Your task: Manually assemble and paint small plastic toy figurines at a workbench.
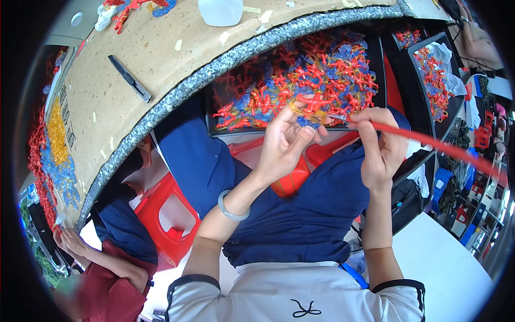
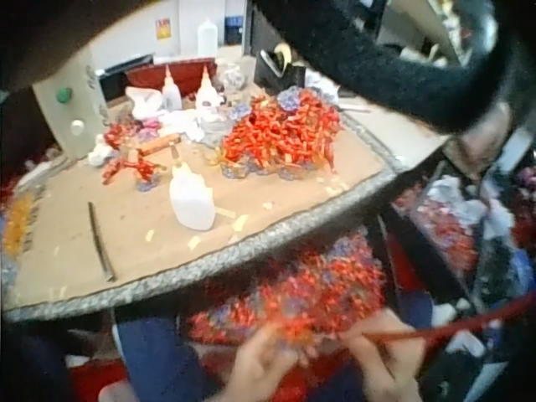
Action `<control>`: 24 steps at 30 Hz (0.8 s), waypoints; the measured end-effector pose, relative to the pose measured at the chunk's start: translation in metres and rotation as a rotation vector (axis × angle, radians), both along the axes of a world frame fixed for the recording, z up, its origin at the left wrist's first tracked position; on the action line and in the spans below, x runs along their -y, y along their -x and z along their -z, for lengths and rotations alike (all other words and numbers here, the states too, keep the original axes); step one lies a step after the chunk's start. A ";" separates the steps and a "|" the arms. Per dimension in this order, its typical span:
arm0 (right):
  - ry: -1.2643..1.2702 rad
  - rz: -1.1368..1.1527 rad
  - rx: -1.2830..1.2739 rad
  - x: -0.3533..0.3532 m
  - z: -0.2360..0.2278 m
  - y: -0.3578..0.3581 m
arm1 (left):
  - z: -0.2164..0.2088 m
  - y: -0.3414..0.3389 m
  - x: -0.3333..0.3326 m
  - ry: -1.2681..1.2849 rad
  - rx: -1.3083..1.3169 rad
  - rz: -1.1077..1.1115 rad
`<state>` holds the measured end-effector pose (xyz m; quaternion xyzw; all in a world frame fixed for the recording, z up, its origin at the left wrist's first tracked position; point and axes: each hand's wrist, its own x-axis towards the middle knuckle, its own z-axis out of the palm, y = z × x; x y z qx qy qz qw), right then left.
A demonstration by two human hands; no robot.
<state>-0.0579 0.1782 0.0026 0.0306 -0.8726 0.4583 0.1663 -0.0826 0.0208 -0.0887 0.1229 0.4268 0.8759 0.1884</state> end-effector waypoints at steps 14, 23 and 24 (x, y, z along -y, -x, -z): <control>-0.034 -0.038 -0.080 0.002 -0.012 0.001 | -0.001 0.000 0.000 0.011 -0.022 0.050; -0.135 -0.033 -0.003 0.001 -0.013 0.001 | 0.002 0.002 0.003 -0.068 0.007 0.109; -0.195 0.016 0.014 0.000 -0.018 0.000 | 0.002 0.002 0.002 -0.030 -0.013 0.112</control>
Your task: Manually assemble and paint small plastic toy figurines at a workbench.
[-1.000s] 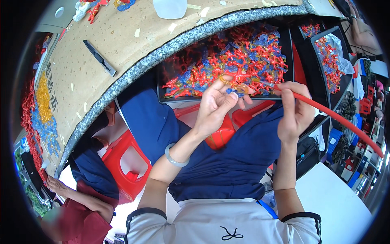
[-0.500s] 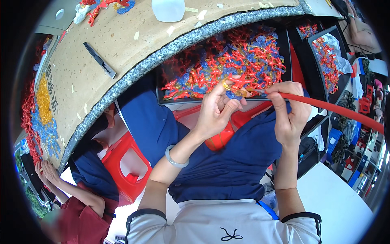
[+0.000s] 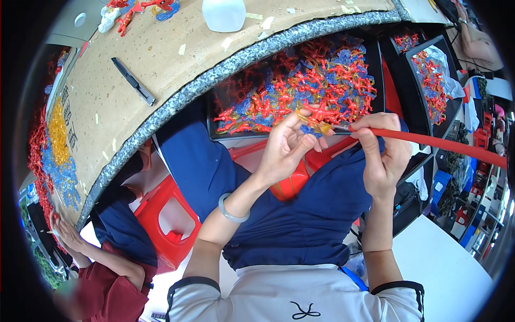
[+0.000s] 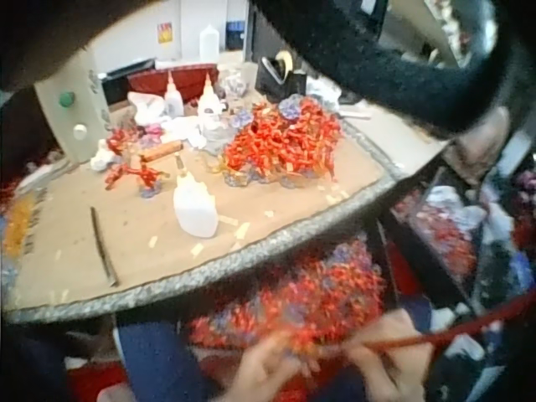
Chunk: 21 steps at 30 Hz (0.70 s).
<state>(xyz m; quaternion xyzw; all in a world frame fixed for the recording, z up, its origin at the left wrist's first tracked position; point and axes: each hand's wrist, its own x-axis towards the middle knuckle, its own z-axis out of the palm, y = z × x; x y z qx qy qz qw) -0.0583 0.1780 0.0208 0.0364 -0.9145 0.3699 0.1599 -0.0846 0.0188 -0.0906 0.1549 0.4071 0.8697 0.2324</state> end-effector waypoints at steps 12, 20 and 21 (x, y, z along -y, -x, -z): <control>0.269 0.008 -0.032 -0.002 0.004 -0.002 | -0.001 -0.002 0.001 -0.030 0.042 0.017; 0.711 0.136 0.221 -0.015 0.026 0.012 | -0.008 0.006 0.004 -0.123 0.230 0.086; 0.782 0.122 0.341 -0.009 0.034 0.011 | -0.006 0.005 0.004 -0.121 0.231 0.088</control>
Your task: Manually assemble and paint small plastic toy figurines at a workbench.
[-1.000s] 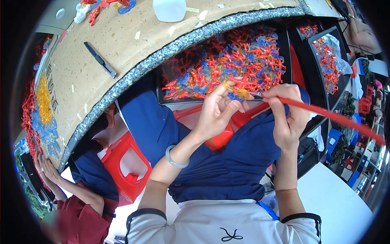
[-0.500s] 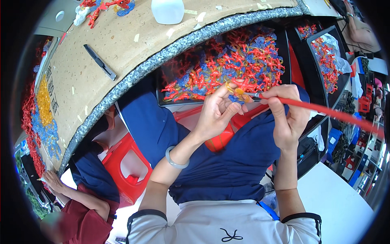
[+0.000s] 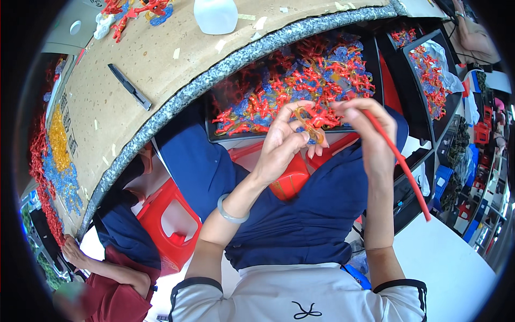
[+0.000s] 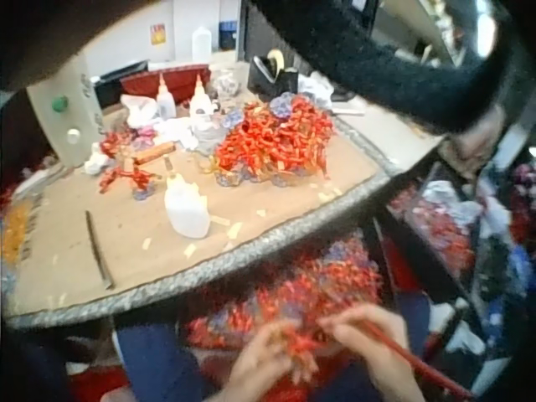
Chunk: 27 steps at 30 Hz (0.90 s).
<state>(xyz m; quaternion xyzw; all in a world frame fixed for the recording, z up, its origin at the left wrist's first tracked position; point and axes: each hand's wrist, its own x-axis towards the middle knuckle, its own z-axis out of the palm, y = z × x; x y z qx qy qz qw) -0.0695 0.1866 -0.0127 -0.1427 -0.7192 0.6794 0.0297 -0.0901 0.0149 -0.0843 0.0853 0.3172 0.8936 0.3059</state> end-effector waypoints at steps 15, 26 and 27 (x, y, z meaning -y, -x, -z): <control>0.401 0.078 0.161 0.010 0.029 -0.005 | 0.001 -0.005 -0.006 0.180 0.063 0.091; 0.414 0.098 0.156 0.010 0.028 -0.003 | 0.002 -0.004 -0.006 0.102 0.145 0.118; 0.390 0.091 0.149 0.011 0.028 -0.003 | 0.003 -0.003 -0.005 0.102 0.145 0.118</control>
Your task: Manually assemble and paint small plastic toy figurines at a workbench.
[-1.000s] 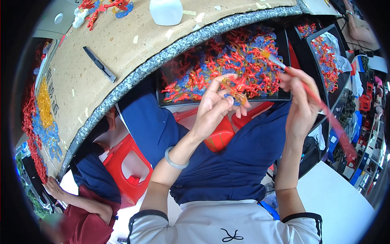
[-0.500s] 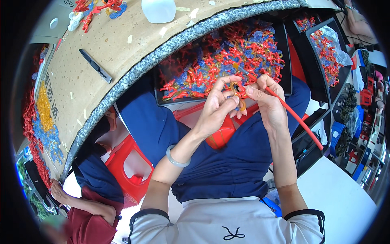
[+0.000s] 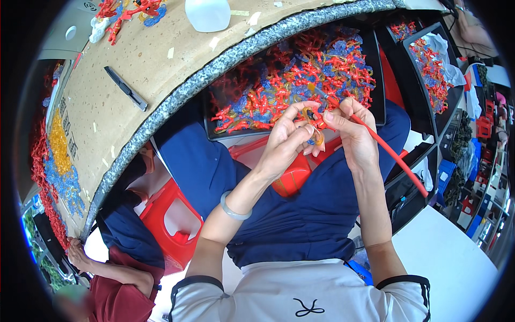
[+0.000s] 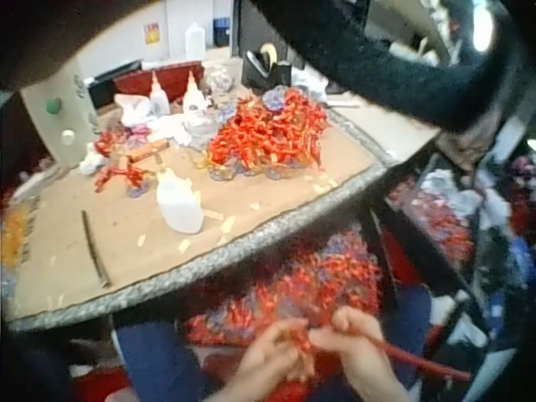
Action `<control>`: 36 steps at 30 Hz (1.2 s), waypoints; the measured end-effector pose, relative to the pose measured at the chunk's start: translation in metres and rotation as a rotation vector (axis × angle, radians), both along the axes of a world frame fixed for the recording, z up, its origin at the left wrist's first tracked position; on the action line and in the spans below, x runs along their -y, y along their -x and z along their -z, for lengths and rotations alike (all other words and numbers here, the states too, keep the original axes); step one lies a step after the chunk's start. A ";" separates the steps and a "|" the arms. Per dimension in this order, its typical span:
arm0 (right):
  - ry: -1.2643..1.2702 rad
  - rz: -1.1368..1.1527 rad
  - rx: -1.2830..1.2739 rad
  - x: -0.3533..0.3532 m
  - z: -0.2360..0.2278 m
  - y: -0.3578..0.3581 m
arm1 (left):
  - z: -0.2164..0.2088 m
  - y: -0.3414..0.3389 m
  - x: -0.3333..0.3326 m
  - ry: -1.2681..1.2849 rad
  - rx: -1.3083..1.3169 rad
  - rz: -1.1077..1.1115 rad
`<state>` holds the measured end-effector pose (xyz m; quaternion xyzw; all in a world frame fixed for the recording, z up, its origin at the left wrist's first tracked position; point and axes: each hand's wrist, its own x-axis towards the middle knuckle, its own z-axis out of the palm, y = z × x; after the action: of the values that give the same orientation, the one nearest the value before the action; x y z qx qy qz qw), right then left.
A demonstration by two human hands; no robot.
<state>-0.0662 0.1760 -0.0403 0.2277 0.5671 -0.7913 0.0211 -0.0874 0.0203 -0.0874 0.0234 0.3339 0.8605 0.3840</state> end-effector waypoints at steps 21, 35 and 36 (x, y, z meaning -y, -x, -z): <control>-0.216 -0.056 -0.178 -0.017 -0.005 -0.004 | -0.003 -0.003 -0.004 0.183 -0.398 -0.165; -0.200 -0.066 -0.061 -0.003 0.002 -0.002 | -0.006 -0.009 -0.007 0.426 -0.455 -0.197; -0.176 -0.069 -0.045 -0.006 0.008 -0.003 | -0.006 -0.010 -0.008 0.434 -0.468 -0.216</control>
<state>-0.0628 0.1818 -0.0482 0.1909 0.6423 -0.7421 0.0156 -0.0776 0.0281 -0.0812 0.1026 0.5888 0.7764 0.1997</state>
